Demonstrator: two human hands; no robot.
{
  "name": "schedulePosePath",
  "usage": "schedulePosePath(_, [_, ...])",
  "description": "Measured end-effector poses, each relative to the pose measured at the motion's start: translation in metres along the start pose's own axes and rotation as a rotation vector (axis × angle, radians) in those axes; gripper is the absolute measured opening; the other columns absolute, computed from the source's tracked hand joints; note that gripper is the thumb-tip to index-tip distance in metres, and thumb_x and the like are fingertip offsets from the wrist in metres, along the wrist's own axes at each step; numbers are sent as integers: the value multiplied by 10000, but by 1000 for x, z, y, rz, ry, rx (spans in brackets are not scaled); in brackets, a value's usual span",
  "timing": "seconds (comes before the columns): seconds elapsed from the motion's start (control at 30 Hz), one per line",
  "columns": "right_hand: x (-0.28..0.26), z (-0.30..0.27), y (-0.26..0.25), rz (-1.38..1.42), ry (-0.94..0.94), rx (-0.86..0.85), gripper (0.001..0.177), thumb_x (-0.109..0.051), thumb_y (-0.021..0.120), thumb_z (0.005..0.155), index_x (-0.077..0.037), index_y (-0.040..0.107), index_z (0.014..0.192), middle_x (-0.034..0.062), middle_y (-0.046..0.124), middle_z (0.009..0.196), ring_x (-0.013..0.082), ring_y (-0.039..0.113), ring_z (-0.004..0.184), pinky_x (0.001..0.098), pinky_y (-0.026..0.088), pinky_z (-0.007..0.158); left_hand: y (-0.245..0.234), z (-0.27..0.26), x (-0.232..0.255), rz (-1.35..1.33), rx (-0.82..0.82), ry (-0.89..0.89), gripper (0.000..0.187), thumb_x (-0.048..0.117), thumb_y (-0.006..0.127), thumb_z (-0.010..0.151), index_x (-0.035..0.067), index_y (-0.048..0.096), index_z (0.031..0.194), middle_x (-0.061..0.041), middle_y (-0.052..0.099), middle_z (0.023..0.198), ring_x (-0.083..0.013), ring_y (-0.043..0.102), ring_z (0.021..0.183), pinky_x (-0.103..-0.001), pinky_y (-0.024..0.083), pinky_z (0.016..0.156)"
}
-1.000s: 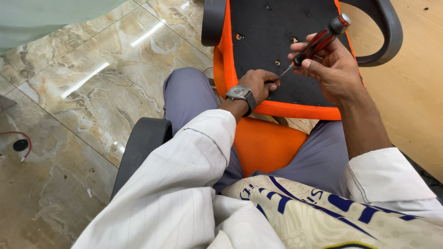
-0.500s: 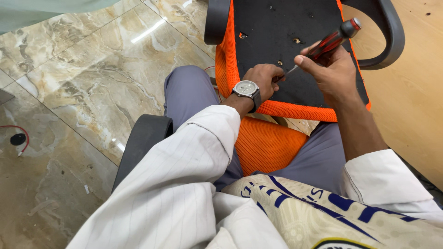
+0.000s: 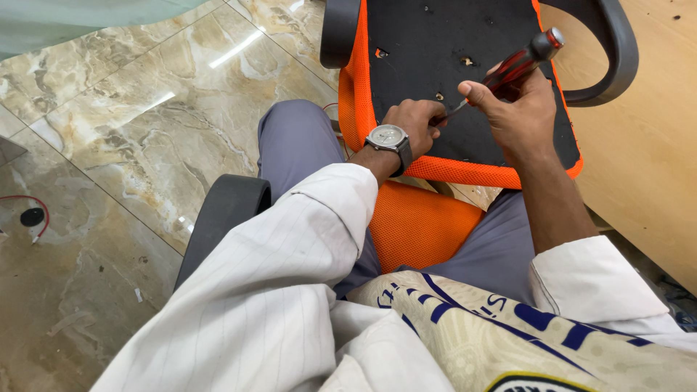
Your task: The person uses a screwdriver to tighten screws into the underside of an orange office chair seat. The hands hold the chair steady while turning the screwdriver repeatedly to secure fasteners.
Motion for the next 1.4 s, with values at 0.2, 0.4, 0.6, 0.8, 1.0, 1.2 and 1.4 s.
schedulePosePath(0.2, [-17,0,-5,541,114,-164,527,-3,758,928,-112,468,1355,80,674,1280,168,718,1133,323,657,933,2,-4,-1,-6,-32,-53,79,109,665,911,132,710,971,-48,768,880,-231,759,852,-414,584,791])
schedulePosePath(0.4, [-9,-1,-6,234,-73,-102,496,-7,835,991,-40,521,1374,89,619,1231,148,656,1143,332,602,1046,-1,-9,2,-9,-49,-43,56,157,672,916,143,718,943,-37,772,872,-225,755,845,-398,577,808])
schedulePosePath(0.6, [-3,-1,-6,92,-99,-22,401,-37,853,1012,7,537,1255,99,622,1133,179,650,1118,349,588,1009,5,-2,2,53,-76,-108,68,174,663,931,148,726,932,-55,763,861,-233,744,841,-406,574,806])
schedulePosePath(0.8, [-15,1,-14,475,29,-122,466,-64,747,979,-116,479,1356,109,713,1183,200,734,1127,335,650,961,11,2,-4,-25,-100,-75,108,82,631,923,127,727,942,-34,780,860,-194,764,828,-376,593,790])
schedulePosePath(1.0, [-4,4,-10,254,-26,-9,382,-29,831,1024,-24,552,1285,128,699,1131,205,703,1071,341,628,968,11,0,-5,-126,-25,-111,70,119,689,904,114,743,948,-37,782,867,-181,776,821,-355,602,785])
schedulePosePath(1.2, [-9,1,-11,370,123,-248,454,-5,745,850,-71,563,1261,24,685,1226,111,699,1103,277,628,930,9,4,-2,-6,-46,-37,113,84,686,872,137,765,933,-52,787,886,-207,760,836,-380,589,793])
schedulePosePath(1.4, [-6,4,-10,381,66,-204,352,-8,728,974,-40,576,1289,84,725,1191,162,717,1084,320,624,974,9,2,-5,-86,-57,-51,141,96,635,915,116,748,996,-63,792,898,-220,770,850,-388,590,788])
Point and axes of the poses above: each hand's wrist, its own z-axis towards the middle knuckle, its own y-axis out of the palm, x = y × z, the point moved 5 cm from there along z, towards the middle knuckle
